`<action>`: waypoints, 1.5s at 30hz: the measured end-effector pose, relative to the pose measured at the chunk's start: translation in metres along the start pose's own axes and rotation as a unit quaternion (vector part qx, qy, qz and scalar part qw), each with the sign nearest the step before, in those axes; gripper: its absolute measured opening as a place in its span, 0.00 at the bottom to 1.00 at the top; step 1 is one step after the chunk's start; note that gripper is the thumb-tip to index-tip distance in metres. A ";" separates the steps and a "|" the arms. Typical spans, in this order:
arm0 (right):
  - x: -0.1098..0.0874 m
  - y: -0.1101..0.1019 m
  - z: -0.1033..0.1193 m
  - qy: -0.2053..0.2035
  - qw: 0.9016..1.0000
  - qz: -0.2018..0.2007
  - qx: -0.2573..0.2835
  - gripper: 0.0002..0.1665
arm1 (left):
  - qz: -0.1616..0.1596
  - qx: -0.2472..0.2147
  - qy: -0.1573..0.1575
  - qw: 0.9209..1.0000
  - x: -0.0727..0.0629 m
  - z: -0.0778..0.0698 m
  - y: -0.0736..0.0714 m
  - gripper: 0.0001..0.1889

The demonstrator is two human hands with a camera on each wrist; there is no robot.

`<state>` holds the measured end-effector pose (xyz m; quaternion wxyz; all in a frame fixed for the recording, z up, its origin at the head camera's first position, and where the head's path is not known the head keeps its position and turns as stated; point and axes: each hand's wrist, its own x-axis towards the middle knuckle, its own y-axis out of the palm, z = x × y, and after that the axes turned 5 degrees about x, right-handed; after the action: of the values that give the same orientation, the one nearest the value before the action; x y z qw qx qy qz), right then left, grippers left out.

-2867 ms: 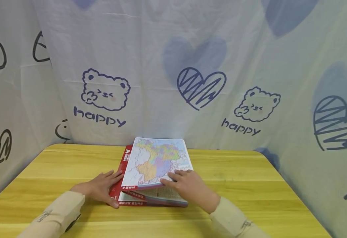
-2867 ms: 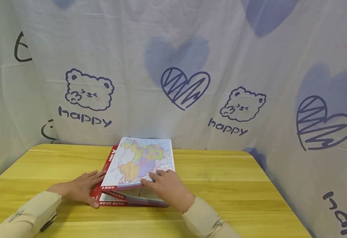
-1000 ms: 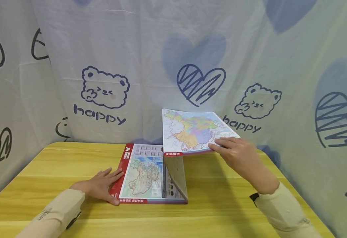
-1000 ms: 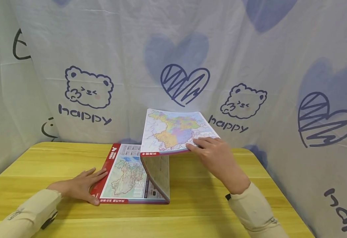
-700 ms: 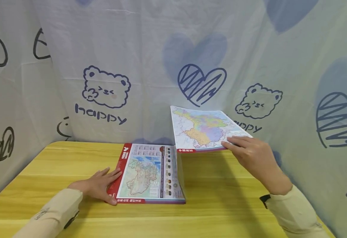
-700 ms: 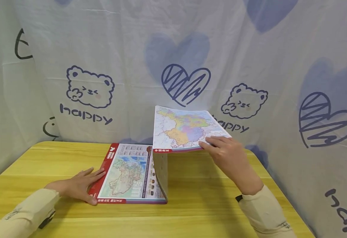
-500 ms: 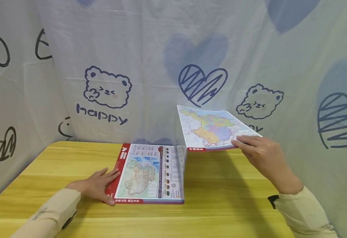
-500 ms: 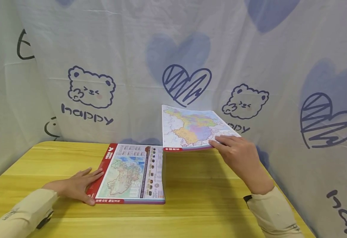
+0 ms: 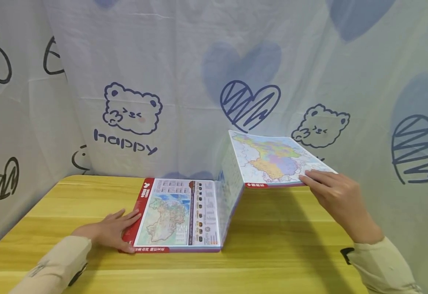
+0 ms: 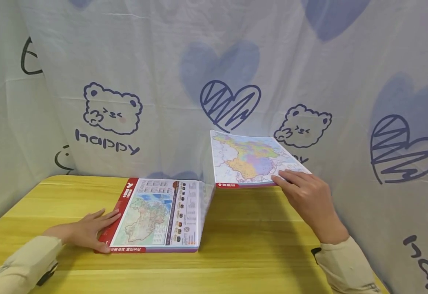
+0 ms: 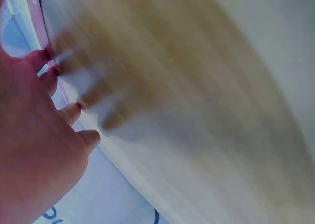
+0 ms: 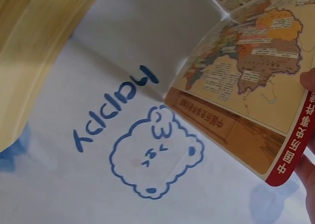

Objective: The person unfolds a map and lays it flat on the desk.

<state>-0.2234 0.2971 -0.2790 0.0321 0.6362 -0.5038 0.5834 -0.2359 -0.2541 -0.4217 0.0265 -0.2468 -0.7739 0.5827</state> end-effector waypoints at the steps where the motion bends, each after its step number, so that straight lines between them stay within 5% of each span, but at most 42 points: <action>1: -0.002 0.000 -0.001 0.003 1.000 -0.003 0.000 0.31 | -0.001 0.003 -0.005 1.000 -0.001 0.000 0.000 0.56; 16: -0.031 -0.014 -0.010 0.038 0.998 0.018 -0.036 0.36 | -0.026 -0.004 -0.048 0.998 -0.014 0.023 -0.002 0.55; 25: -0.053 -0.016 -0.008 0.054 0.997 0.035 -0.032 0.36 | -0.020 -0.016 -0.045 0.999 -0.018 0.032 -0.005 0.54; 45: -0.117 0.007 -0.004 0.059 0.998 0.025 -0.007 0.33 | -0.024 -0.045 -0.052 0.997 -0.032 0.063 -0.008 0.52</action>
<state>-0.2087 0.3663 -0.3718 0.0519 0.5877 -0.5208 0.6170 -0.2318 -0.3249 -0.4262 -0.0105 -0.1984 -0.8051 0.5589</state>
